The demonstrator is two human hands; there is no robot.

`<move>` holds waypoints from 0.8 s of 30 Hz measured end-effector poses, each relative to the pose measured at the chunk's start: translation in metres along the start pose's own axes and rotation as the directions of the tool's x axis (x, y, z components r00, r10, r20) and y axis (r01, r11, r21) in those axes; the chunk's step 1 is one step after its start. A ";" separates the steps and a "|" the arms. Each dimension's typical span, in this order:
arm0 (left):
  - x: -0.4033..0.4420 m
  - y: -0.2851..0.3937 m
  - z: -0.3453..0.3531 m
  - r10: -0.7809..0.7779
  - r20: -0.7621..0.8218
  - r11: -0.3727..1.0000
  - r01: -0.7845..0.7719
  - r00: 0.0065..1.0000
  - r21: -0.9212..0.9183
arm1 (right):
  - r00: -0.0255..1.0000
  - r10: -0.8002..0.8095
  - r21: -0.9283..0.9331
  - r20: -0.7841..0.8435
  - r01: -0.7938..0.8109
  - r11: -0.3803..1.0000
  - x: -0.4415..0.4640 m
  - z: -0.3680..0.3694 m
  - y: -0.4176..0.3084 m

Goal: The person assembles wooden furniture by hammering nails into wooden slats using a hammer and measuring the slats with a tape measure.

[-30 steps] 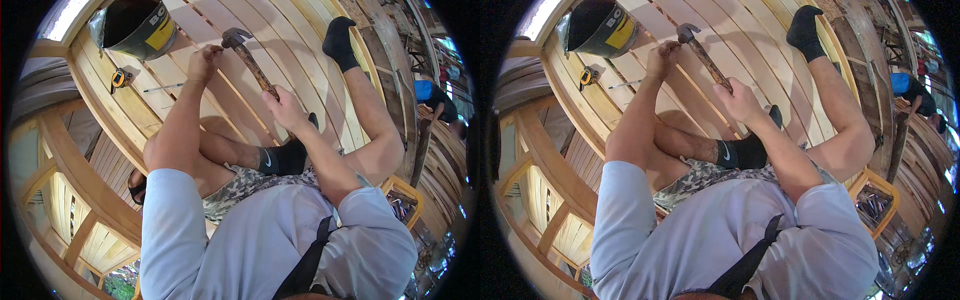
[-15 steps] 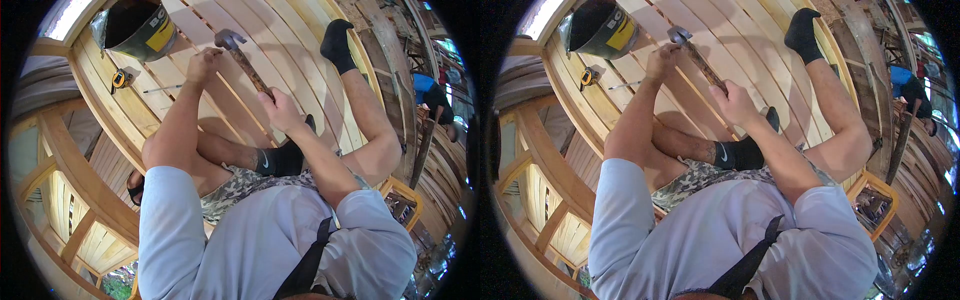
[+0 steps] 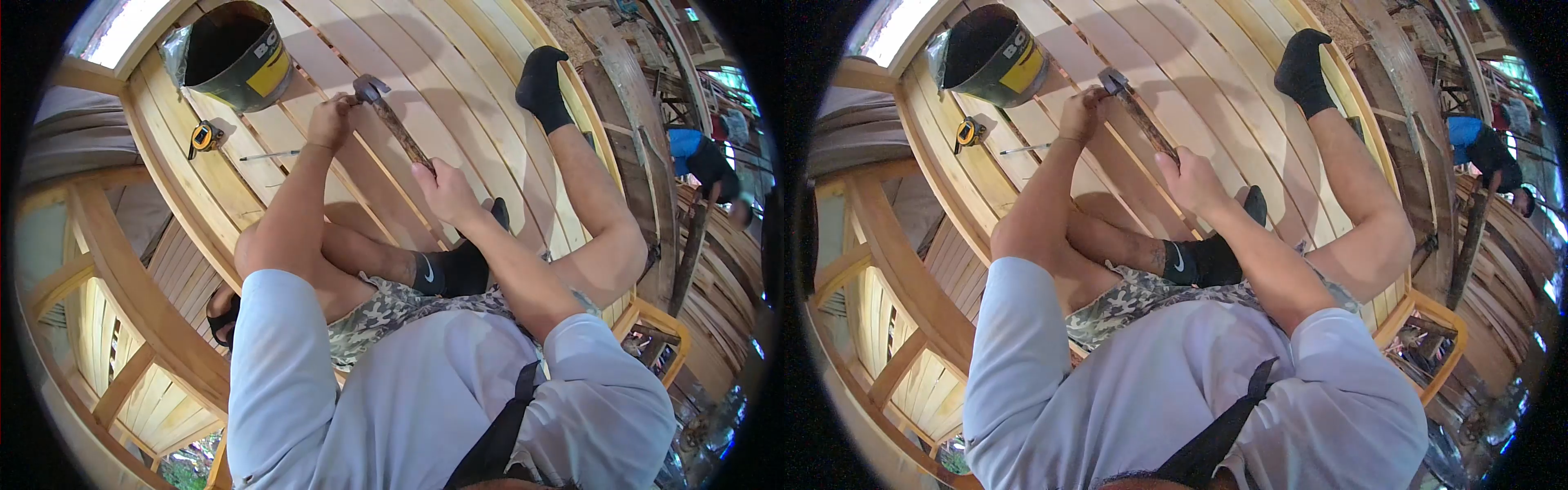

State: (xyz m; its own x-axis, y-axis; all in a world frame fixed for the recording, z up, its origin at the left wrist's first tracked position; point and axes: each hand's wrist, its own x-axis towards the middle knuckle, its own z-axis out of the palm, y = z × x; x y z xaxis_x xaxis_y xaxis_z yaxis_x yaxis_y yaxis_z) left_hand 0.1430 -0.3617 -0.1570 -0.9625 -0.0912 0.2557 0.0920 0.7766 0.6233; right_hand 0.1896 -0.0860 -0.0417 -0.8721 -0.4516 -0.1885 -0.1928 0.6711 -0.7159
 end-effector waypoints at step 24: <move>0.079 -0.074 -0.180 -0.391 0.175 0.647 0.134 0.903 0.751 | 0.948 0.316 0.165 -0.041 -0.306 0.938 -0.012 0.027 0.058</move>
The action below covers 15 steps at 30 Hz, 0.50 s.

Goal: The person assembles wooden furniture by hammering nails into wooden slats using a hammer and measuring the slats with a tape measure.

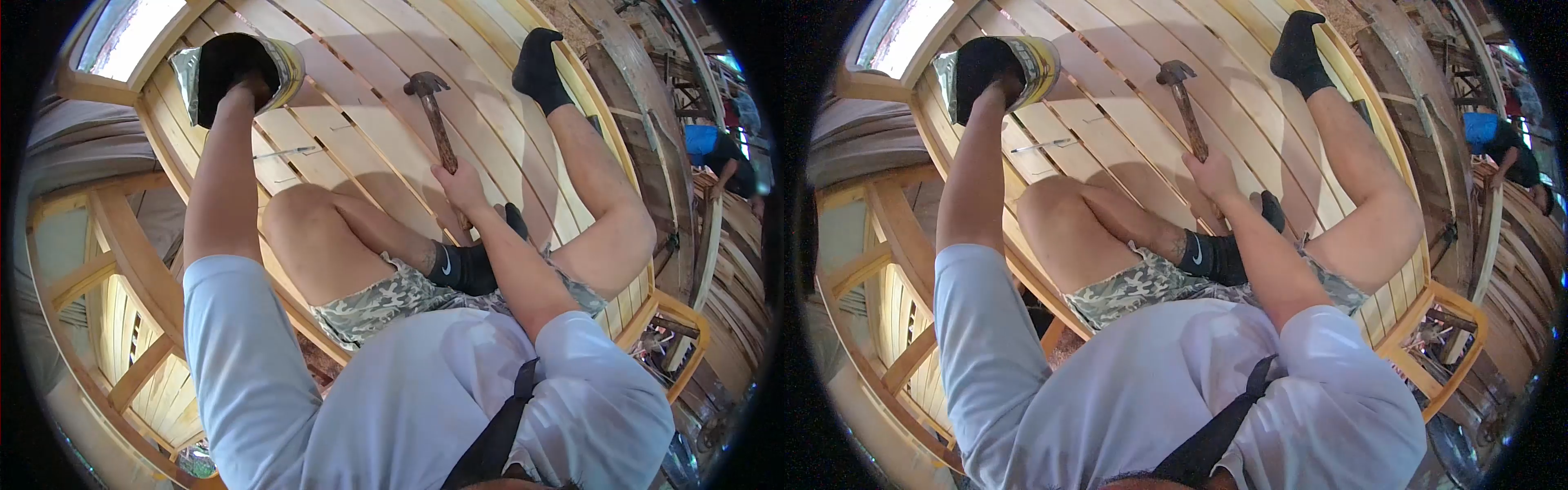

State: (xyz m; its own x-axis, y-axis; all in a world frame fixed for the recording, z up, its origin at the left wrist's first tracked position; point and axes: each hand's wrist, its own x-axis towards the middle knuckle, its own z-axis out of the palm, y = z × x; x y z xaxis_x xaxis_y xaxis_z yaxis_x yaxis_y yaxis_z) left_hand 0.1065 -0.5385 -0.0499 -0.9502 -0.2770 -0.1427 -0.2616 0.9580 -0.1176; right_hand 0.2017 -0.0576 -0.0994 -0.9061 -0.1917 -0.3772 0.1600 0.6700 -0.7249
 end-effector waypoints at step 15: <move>-0.026 -0.006 0.020 0.087 0.116 0.844 -0.135 0.989 0.519 | 0.999 0.021 0.167 0.033 -0.026 0.986 0.005 0.002 0.007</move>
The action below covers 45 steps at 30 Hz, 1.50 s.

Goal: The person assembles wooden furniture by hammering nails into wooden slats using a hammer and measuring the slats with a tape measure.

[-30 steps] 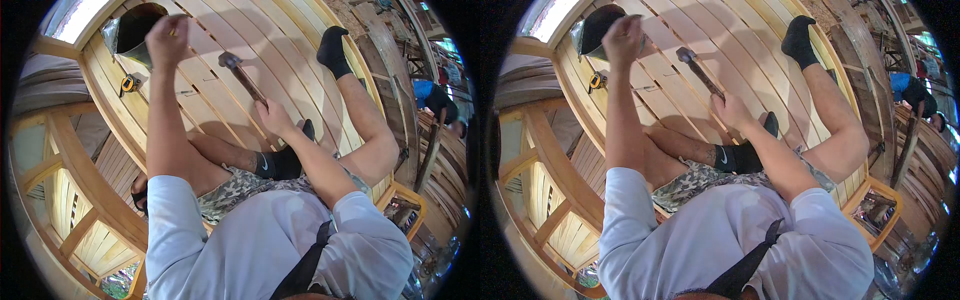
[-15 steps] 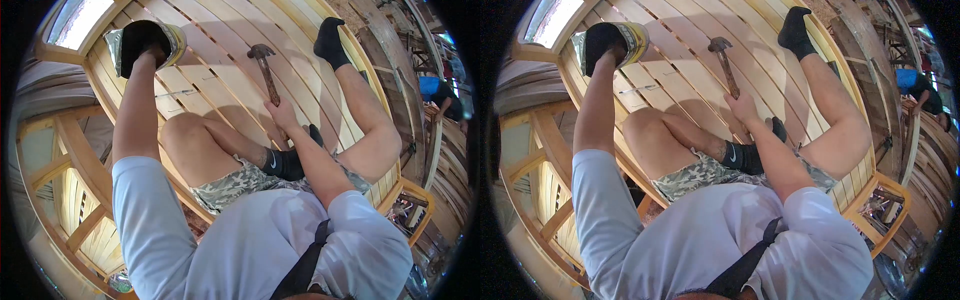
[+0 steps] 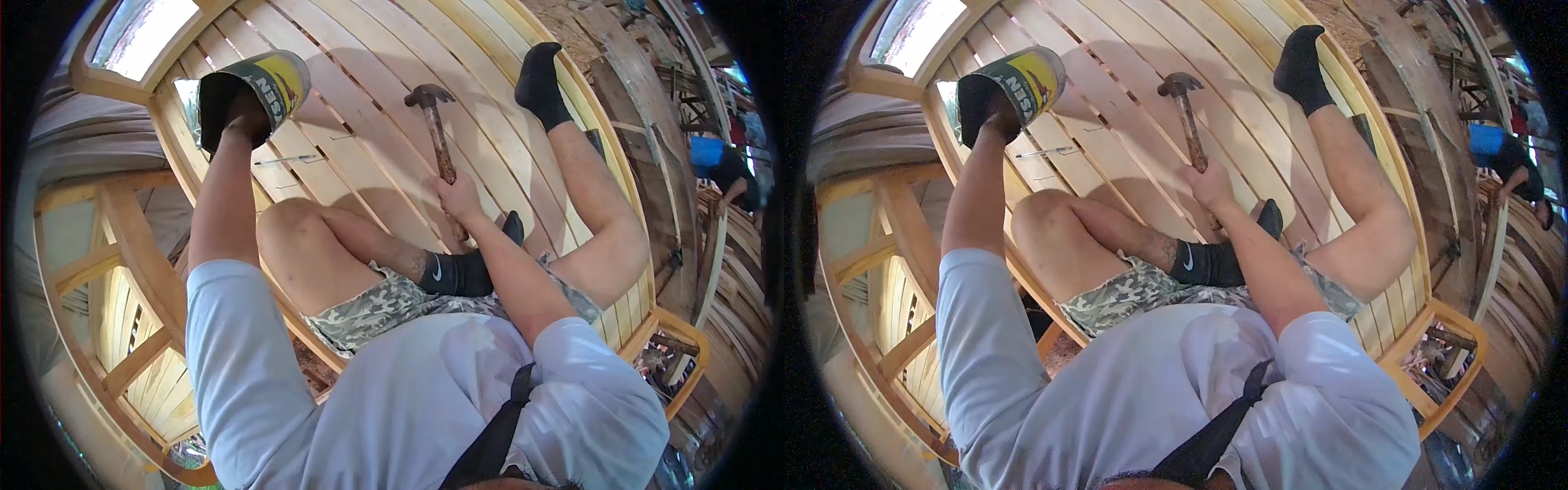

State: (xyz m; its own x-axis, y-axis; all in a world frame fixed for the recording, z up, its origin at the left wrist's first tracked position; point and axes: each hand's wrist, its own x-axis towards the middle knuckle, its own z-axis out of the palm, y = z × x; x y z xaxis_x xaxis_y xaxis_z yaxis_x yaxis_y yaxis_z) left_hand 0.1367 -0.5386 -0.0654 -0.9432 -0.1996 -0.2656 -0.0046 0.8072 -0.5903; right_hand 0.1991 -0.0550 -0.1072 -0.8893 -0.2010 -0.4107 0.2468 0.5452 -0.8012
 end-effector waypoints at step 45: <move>-0.104 0.088 -0.061 -0.114 -0.209 0.457 -0.136 0.971 -0.879 | 0.919 -0.084 0.414 0.384 -0.090 0.906 -0.021 -0.006 -0.091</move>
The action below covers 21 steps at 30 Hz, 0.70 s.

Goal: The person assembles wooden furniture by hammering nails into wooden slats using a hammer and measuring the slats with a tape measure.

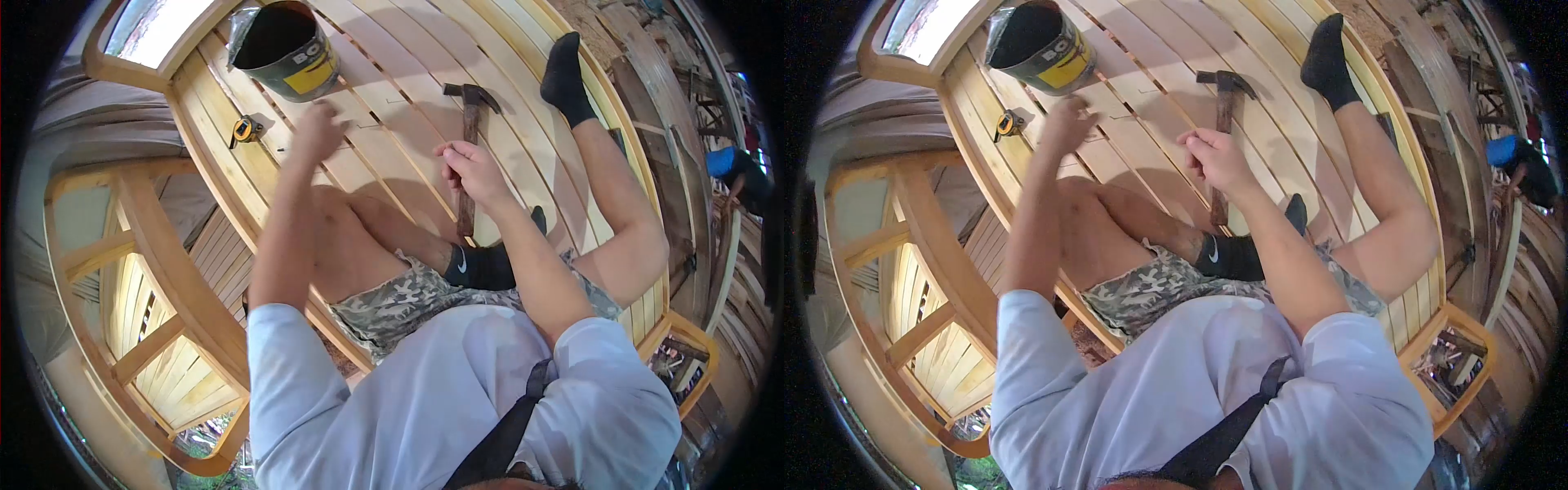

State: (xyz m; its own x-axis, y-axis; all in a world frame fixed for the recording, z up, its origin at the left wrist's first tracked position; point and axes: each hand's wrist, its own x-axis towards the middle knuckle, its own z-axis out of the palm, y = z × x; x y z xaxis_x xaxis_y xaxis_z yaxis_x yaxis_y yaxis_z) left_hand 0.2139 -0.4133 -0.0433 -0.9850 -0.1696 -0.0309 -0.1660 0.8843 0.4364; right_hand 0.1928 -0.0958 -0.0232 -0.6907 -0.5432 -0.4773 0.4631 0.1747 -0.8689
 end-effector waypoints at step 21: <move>0.046 0.021 -0.150 0.071 -0.823 0.976 -0.208 0.564 -0.059 | 0.915 0.038 0.265 -0.402 0.076 0.961 -0.015 -0.039 0.022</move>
State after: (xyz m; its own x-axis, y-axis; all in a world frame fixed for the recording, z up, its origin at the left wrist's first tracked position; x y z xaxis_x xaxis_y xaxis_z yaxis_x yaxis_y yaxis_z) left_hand 0.1717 -0.4682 0.0992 -0.5284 -0.3911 0.7535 0.0456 0.8732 0.4852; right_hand 0.1917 -0.0521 -0.0404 -0.8376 -0.1599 -0.5224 0.5395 -0.0912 -0.8370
